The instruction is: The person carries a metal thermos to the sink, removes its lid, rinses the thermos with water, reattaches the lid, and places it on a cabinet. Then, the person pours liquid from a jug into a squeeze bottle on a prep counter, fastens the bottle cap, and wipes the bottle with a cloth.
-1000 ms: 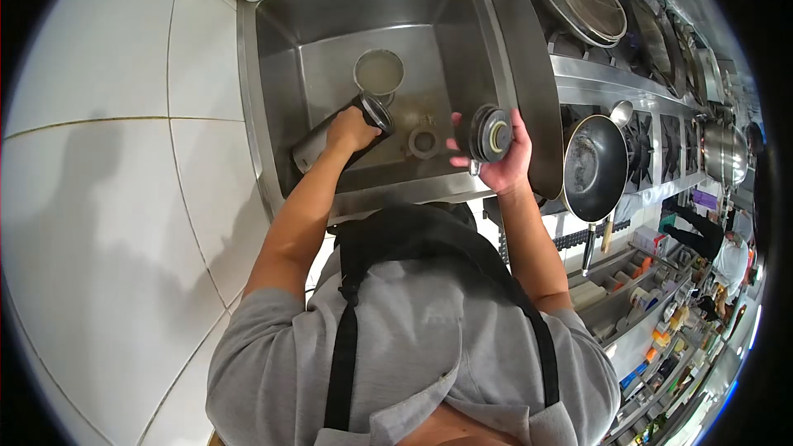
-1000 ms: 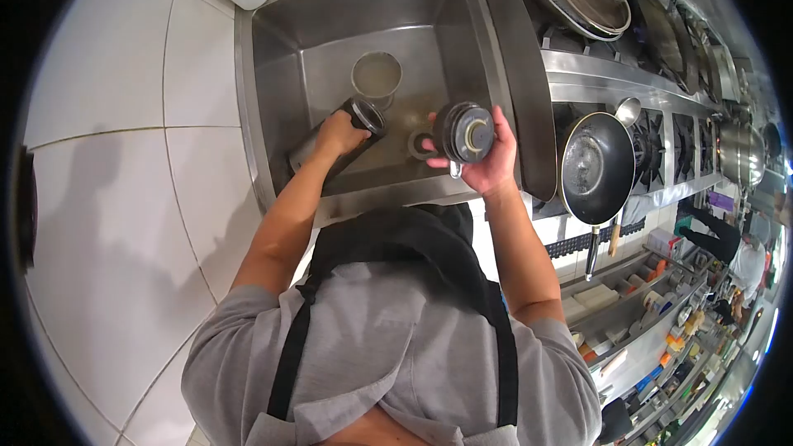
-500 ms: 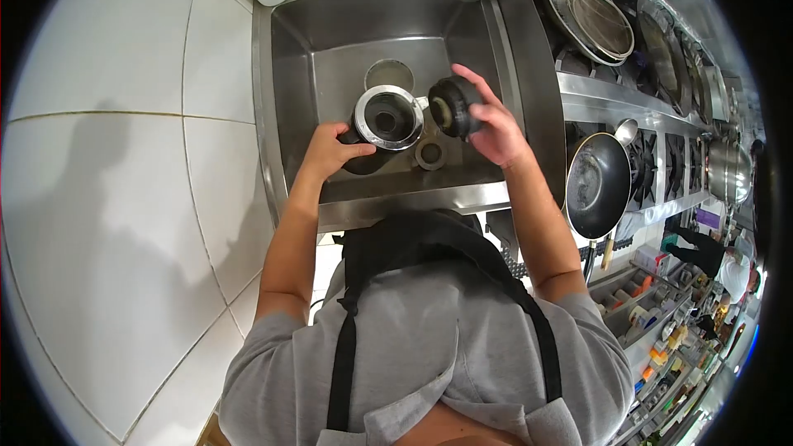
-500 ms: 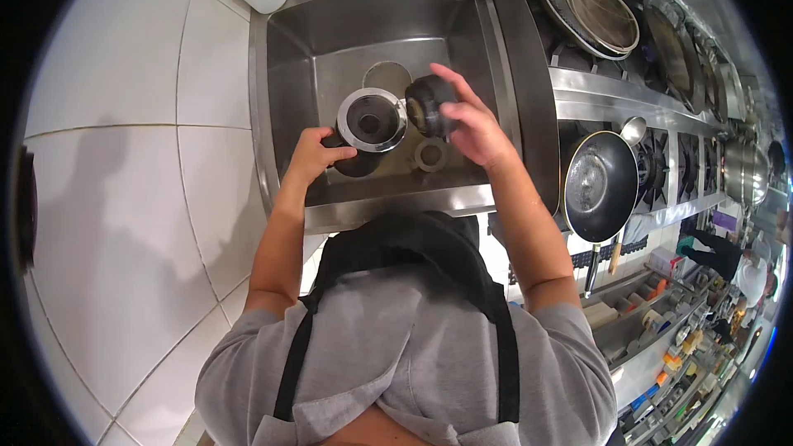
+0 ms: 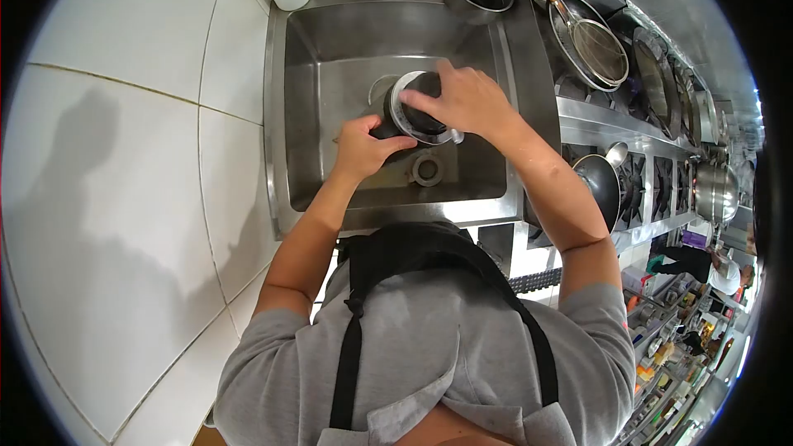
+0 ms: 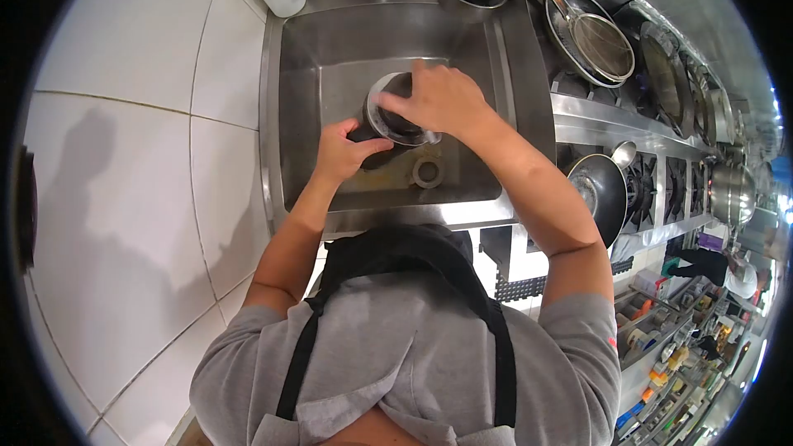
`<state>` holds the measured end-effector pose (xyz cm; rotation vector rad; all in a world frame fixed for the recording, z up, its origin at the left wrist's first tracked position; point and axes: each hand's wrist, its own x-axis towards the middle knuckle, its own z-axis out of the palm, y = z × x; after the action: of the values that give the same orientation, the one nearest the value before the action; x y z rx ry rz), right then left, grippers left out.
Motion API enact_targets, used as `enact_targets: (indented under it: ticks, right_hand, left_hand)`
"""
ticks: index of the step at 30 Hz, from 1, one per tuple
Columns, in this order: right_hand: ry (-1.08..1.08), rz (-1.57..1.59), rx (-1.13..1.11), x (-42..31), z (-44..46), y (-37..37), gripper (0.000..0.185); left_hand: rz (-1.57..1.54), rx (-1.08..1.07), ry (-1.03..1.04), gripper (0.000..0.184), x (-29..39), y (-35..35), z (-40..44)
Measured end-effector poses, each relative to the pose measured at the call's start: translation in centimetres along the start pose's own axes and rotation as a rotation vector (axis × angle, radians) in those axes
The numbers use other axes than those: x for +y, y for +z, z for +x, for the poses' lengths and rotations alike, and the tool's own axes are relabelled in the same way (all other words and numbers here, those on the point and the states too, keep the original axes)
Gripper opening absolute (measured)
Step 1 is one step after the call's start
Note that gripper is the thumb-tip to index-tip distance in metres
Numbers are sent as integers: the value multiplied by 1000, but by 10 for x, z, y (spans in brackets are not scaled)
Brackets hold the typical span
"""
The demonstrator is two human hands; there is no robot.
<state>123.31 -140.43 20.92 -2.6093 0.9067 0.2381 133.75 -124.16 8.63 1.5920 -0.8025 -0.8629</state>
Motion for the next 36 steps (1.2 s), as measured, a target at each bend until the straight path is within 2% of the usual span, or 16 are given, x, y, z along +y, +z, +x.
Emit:
enact_targets:
  ticks: [1, 3, 5, 8, 11, 12, 16, 23, 25, 28, 31, 32, 34, 36]
  right_hand:
    - [-1, -7, 0, 1, 2, -1, 62]
    - [57, -101, -41, 2, 7, -1, 73]
    - [95, -132, -129, 9, 6, -14, 73]
    - [-523, 50, -30, 33, -6, -8, 71]
    - [-559, 16, -156, 35, -4, -9, 75]
    - [-560, 101, -86, 35, -2, -6, 80]
    - [-527, 93, -59, 31, -4, -13, 78]
    - [-491, 21, -25, 31, -6, -8, 77]
    - [-460, 20, -56, 30, -8, -8, 76]
    - [-466, -4, -70, 27, -7, -10, 78]
    - [-503, -68, 10, 23, -8, -11, 73]
    - [-423, -104, 12, 18, -8, -12, 66]
    - [-185, -256, -13, 20, 2, -4, 72]
    - [-143, -276, 6, 23, 1, -19, 71]
  left_hand:
    - [12, 20, 13, 37, -5, 3, 2]
    - [12, 16, 12, 38, 15, 1, -1]
    - [12, 22, 17, 38, 22, -1, 1]
    - [56, 38, 41, 40, 18, -1, 1]
    - [18, 0, 54, 36, 15, -1, 4]
    - [50, -16, 35, 36, 8, -1, 5]
    - [36, -35, -28, 38, 6, -3, 4]
    - [130, -35, -8, 40, 17, -2, 0]
    - [45, -13, 21, 41, 15, 1, -1]
    - [85, -32, 29, 41, 18, -2, -1]
    - [-51, 15, 0, 41, 14, 1, 1]
    - [-51, 13, 0, 41, 13, 2, 1]
    - [8, -4, 54, 41, 12, 2, 1]
    - [54, -15, 10, 39, 9, 2, 1]
